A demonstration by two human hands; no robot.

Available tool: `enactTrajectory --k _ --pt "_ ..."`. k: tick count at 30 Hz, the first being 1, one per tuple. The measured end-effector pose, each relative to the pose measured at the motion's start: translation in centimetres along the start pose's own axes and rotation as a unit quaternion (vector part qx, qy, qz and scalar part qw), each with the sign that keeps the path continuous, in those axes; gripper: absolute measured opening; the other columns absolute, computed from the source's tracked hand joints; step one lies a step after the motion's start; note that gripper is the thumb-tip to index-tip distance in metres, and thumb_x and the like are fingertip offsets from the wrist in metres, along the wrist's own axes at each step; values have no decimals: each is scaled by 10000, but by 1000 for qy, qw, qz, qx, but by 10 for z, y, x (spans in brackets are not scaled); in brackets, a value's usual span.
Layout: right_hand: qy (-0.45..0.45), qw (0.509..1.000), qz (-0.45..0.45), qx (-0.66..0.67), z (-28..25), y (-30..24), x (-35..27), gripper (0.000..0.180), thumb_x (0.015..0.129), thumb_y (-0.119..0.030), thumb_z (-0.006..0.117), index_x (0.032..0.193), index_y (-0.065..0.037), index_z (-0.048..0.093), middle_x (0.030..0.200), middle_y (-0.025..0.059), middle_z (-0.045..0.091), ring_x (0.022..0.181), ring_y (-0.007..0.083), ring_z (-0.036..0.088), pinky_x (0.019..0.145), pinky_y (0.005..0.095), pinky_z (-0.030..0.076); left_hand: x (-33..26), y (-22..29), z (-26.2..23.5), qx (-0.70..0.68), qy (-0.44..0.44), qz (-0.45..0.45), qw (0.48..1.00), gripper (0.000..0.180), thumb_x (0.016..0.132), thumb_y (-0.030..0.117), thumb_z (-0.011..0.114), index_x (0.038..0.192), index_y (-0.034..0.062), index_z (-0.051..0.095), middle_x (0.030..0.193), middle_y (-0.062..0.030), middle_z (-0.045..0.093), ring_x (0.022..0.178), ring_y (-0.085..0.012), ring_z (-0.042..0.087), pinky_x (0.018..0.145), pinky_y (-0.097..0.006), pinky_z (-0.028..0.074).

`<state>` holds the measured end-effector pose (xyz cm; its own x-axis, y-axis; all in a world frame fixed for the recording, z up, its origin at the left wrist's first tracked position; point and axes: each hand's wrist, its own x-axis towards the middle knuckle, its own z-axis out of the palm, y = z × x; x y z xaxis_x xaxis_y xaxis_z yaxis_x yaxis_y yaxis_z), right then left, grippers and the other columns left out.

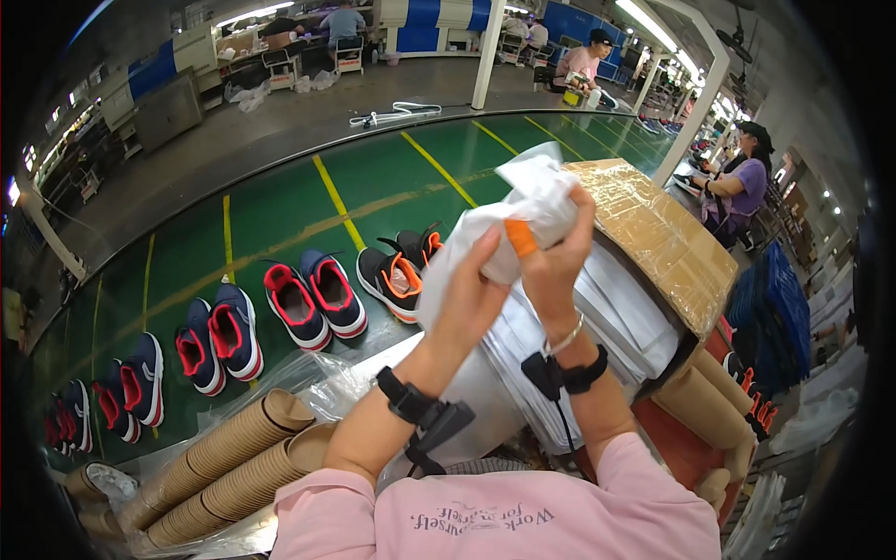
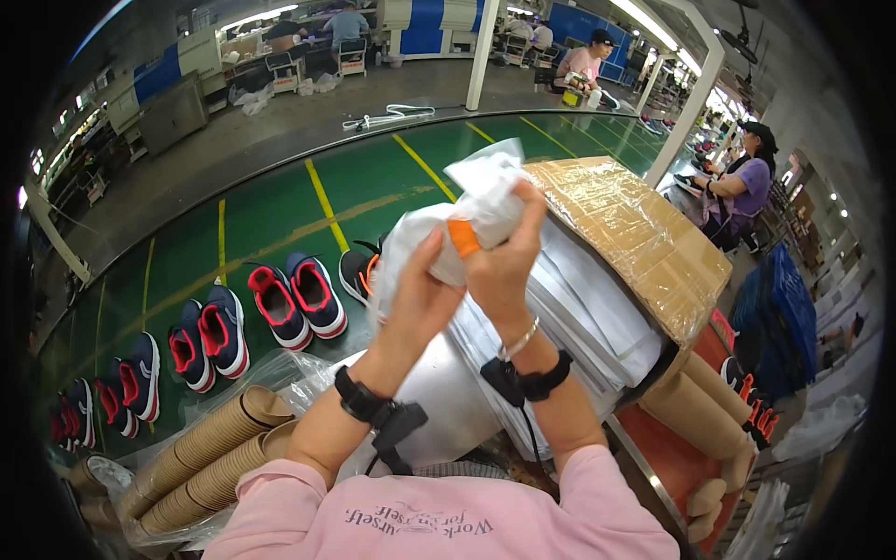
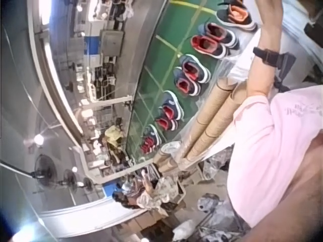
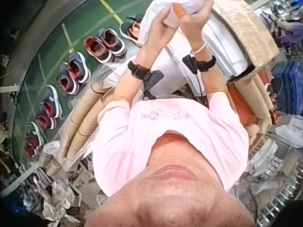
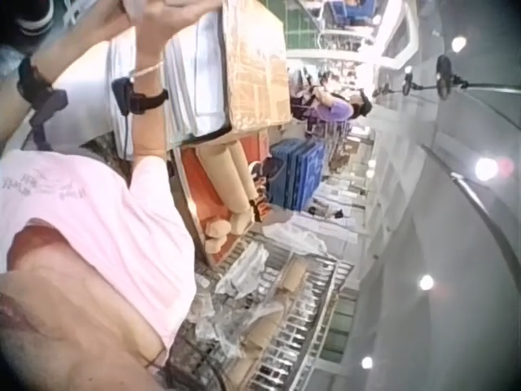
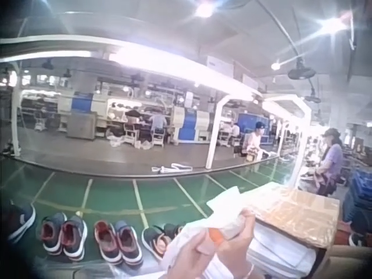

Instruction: Inserting cardboard shoe trees and paper stuffing into shoes on a production line.

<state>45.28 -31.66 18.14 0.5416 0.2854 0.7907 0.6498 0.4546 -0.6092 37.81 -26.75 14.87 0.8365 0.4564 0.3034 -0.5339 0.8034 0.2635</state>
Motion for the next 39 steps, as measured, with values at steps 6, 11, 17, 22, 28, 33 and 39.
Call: enactTrajectory --k 6,11,17,22,28,33,39 --pt "57 996 -6 66 -9 1 4 702 697 -77 761 1268 36 368 1139 102 495 1039 160 511 891 284 430 21 15 -8 72 -23 30 997 389 763 -4 556 1150 -21 510 1117 -132 571 1069 -236 549 975 -364 405" --pt "-31 996 -63 52 -18 6 5 640 712 -210 756 1230 16 456 1187 150 487 1141 232 465 954 313 384 33 28 -15 264 74 7 962 285 672 -52 596 951 2 628 930 -96 638 869 -244 628 793 -345 497" --pt "-280 959 6 -43 -22 19 9 268 751 -198 691 898 3 590 984 123 574 952 236 555 777 284 442 28 29 -40 656 1 -2 755 456 710 17 600 1155 39 502 1009 -101 598 951 -189 593 745 -315 497" --pt "-201 962 119 -139 -4 76 13 289 783 -125 677 924 -13 451 862 122 577 783 204 585 636 305 461 9 29 -42 206 35 -145 967 671 806 41 621 1355 52 236 1213 -95 452 1052 -131 501 824 -304 464" --pt "-369 916 13 -155 13 94 -1 675 763 -249 710 1262 69 384 1166 263 534 1060 333 566 857 366 468 43 65 -85 414 169 47 893 403 827 70 652 1143 -25 421 1040 -106 551 962 -175 582 824 -313 507" --pt "-433 853 129 -260 5 104 11 555 684 -154 676 1148 72 472 940 250 623 854 375 631 774 408 493 74 111 -119 565 167 -35 807 396 815 68 612 1167 -18 452 1057 -119 606 967 -194 593 842 -307 480" --pt "-605 651 318 -331 51 127 27 442 666 -134 631 980 79 403 771 290 605 646 349 656 604 387 545 91 111 -200 893 108 -100 425 401 651 288 676 920 -8 645 866 -200 655 838 -328 636 743 -364 503"
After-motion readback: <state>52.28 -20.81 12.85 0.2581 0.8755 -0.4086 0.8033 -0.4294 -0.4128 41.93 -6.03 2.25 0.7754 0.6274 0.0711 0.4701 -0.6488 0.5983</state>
